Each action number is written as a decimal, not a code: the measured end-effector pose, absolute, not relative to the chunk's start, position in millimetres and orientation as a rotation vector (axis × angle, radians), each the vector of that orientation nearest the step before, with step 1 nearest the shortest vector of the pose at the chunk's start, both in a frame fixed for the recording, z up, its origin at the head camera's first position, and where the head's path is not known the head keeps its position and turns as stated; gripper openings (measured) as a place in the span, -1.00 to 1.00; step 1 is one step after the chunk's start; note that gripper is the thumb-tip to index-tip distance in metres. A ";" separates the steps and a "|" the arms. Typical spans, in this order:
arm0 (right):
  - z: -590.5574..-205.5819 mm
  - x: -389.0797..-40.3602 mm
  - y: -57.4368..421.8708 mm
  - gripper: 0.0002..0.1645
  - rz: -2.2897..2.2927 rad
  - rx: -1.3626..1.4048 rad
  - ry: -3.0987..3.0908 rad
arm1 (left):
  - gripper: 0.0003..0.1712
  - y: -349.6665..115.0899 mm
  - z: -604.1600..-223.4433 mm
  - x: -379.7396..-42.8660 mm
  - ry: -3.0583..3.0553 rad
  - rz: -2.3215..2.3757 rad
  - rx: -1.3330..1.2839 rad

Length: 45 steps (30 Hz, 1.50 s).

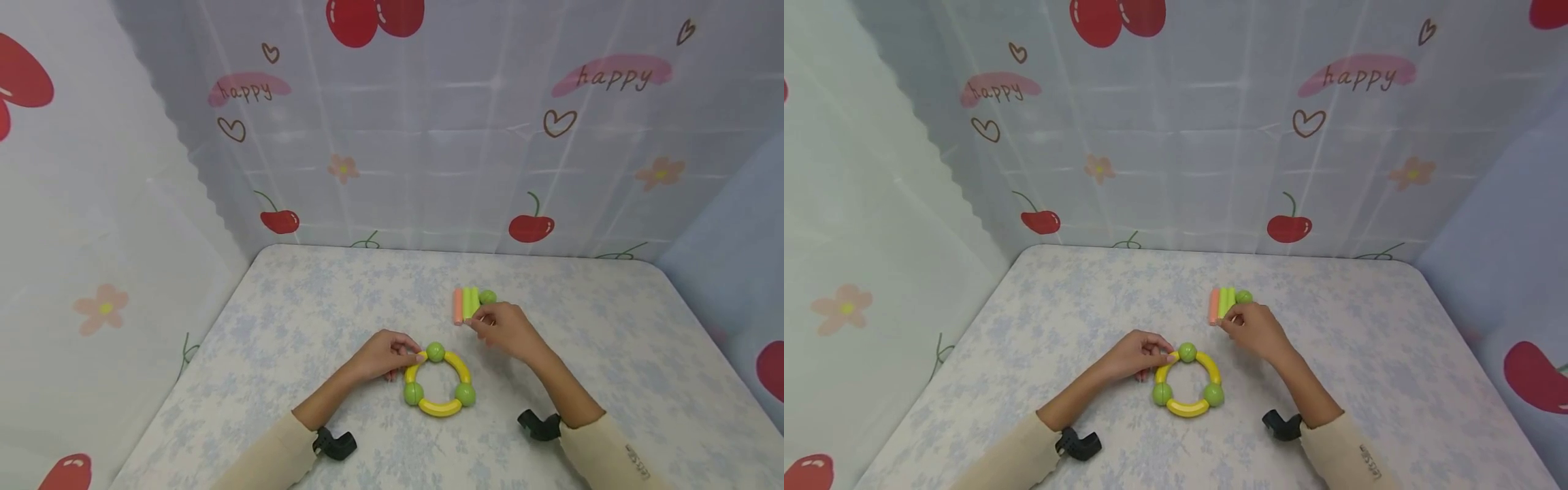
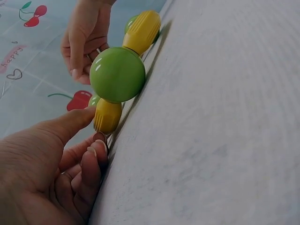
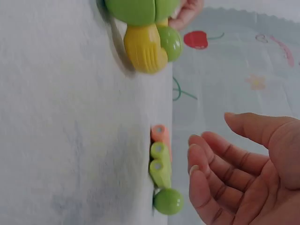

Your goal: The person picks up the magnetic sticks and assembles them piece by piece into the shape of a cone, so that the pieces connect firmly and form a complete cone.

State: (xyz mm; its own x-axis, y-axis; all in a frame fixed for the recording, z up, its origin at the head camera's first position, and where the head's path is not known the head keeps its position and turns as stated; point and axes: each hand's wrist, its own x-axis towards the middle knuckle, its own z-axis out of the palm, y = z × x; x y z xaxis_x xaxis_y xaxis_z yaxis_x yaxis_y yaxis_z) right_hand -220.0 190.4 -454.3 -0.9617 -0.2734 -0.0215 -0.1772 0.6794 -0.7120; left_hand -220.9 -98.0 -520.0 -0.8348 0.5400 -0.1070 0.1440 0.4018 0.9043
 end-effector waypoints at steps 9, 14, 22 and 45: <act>-463.8 -242.3 206.2 -0.73 -1.070 -0.203 2.893 | -0.78 -99.1 -522.7 -220.6 2.291 1.420 0.584; -469.9 -250.8 204.6 -0.70 -0.928 -0.070 2.889 | -0.75 -95.9 -526.7 -221.3 2.295 1.416 0.580; -475.3 -260.6 199.2 -0.66 -0.792 -0.005 2.876 | -0.73 -93.7 -528.5 -220.5 2.302 1.408 0.570; -469.9 -228.7 202.1 -0.59 -0.810 -0.075 2.728 | -0.78 -98.3 -522.5 -221.0 2.288 1.430 0.584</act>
State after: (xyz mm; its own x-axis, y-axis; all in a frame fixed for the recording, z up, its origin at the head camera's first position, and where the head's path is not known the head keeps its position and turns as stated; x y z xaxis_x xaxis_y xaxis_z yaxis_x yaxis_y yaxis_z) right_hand -228.7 202.1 -469.9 -0.9556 -0.1321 -0.2634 0.0330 0.8401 -0.5414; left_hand -221.0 -98.3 -522.5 -0.8419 0.5309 -0.0968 0.1456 0.3962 0.9065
